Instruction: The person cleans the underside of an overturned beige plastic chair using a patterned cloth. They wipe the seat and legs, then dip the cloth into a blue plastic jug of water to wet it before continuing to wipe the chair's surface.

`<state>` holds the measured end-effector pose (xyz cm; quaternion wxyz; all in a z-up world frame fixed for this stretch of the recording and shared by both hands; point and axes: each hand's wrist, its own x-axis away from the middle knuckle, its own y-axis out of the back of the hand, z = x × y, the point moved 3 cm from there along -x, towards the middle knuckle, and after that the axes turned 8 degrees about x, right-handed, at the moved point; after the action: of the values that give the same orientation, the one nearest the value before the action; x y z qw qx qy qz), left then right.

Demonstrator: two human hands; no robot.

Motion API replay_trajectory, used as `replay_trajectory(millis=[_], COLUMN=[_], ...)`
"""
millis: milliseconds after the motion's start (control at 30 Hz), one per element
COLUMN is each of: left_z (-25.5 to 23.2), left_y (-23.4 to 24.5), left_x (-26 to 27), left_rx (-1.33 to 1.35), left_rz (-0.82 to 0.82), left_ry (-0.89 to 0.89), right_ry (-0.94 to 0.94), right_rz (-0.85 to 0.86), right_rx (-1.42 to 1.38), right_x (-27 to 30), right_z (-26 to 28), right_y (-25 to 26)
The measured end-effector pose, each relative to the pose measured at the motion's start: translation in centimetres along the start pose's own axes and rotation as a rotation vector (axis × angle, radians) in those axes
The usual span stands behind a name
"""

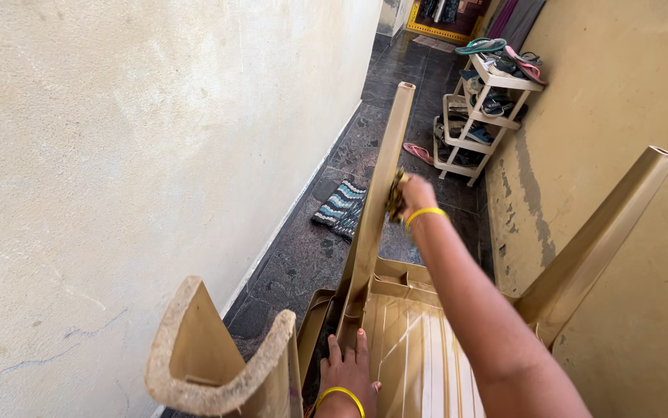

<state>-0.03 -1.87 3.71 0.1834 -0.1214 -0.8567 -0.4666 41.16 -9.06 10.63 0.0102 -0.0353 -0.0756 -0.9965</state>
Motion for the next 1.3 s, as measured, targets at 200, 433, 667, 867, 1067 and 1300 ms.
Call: replay_trajectory(millis=[200, 433, 667, 867, 1067, 1300], left_z=[1.4, 0.7, -0.8, -0.3, -0.3, -0.2], left_y=[-1.7, -0.7, 1.8, 1.1, 0.7, 0.9], left_x=[-2.7, -1.0, 1.8, 1.8, 1.6, 2.0], left_rx=[-0.002, -0.030, -0.011, 0.020, -0.011, -0.005], left_rz=[0.012, 0.029, 0.014, -0.056, -0.086, -0.081], left_ry=[-0.014, -0.019, -0.009, -0.034, -0.033, -0.040], right_ry=[0.639, 1.202, 1.339, 1.209, 0.920, 0.466], right_rz=[-0.378, -0.581, -0.364, 0.083, 0.417, 0.593], right_rx=[0.108, 0.708, 1.164, 1.354, 1.627, 0.994], right_x=[0.6, 11.1, 16.9, 22.0, 24.4, 21.5], right_z=[18.3, 20.0, 13.1, 3.9, -4.5, -0.9], right_y=[-0.3, -2.2, -2.4, -2.9, -4.4, -2.3])
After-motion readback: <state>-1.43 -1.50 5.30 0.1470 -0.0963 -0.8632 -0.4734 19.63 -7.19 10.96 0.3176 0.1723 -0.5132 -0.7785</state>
